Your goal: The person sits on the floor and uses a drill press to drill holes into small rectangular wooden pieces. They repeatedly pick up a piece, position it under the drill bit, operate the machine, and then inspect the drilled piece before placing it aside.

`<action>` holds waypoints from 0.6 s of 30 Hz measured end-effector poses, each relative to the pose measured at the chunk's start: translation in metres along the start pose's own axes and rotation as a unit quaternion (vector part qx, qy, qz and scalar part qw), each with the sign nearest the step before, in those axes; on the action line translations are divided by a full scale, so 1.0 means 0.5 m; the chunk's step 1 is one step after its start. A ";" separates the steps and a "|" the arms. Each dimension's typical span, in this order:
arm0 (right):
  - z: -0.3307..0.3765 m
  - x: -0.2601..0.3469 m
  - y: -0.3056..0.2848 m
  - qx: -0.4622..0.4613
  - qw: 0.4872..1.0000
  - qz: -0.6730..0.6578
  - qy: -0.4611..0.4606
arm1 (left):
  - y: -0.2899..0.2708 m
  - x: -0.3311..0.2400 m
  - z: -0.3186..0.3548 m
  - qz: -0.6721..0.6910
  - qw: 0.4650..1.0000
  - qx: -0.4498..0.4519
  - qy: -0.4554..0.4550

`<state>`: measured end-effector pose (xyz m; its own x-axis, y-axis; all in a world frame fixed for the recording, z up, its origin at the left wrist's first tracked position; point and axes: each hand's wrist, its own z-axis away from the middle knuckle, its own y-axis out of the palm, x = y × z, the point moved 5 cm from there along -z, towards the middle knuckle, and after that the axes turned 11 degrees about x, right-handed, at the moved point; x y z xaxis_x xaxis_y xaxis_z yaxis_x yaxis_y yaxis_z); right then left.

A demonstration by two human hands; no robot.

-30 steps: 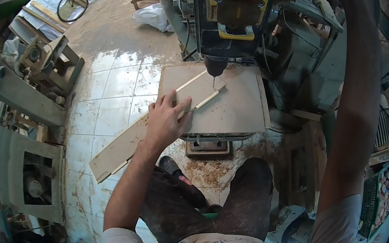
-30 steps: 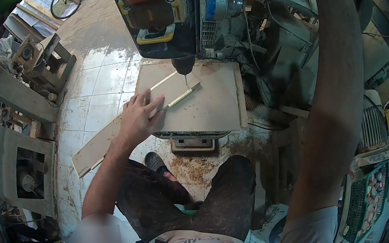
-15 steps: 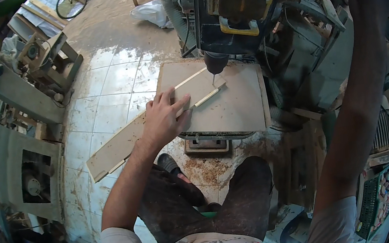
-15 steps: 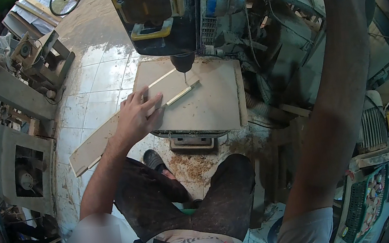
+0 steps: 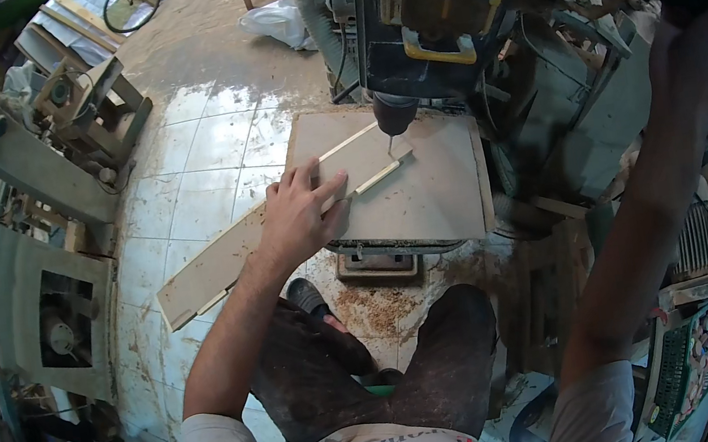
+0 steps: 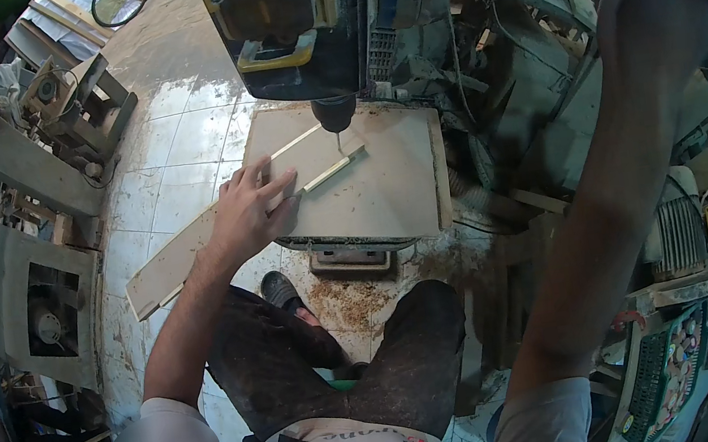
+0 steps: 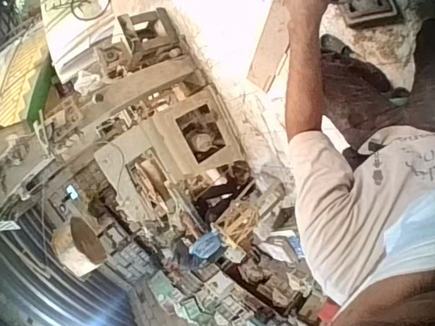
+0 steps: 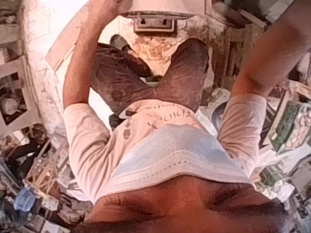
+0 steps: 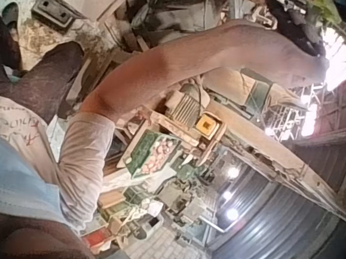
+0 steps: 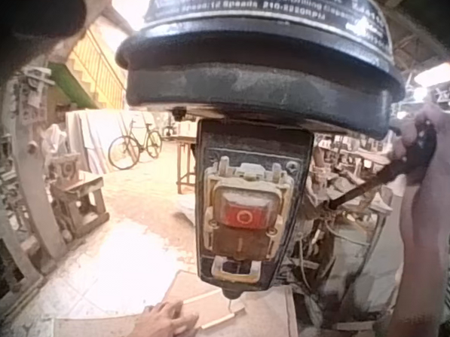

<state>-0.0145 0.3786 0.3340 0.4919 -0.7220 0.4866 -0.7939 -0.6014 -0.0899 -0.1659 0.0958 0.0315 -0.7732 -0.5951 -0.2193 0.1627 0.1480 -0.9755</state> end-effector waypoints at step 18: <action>0.383 -0.029 -0.030 0.022 0.965 -0.257 -0.045 | 0.001 0.003 0.000 0.005 1.000 -0.002 0.003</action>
<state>0.0588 0.3326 0.1623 0.8469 -0.3507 0.3997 -0.4222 -0.9004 0.1047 -0.1668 0.0951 0.0308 -0.7747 -0.5895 -0.2285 0.1675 0.1571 -0.9733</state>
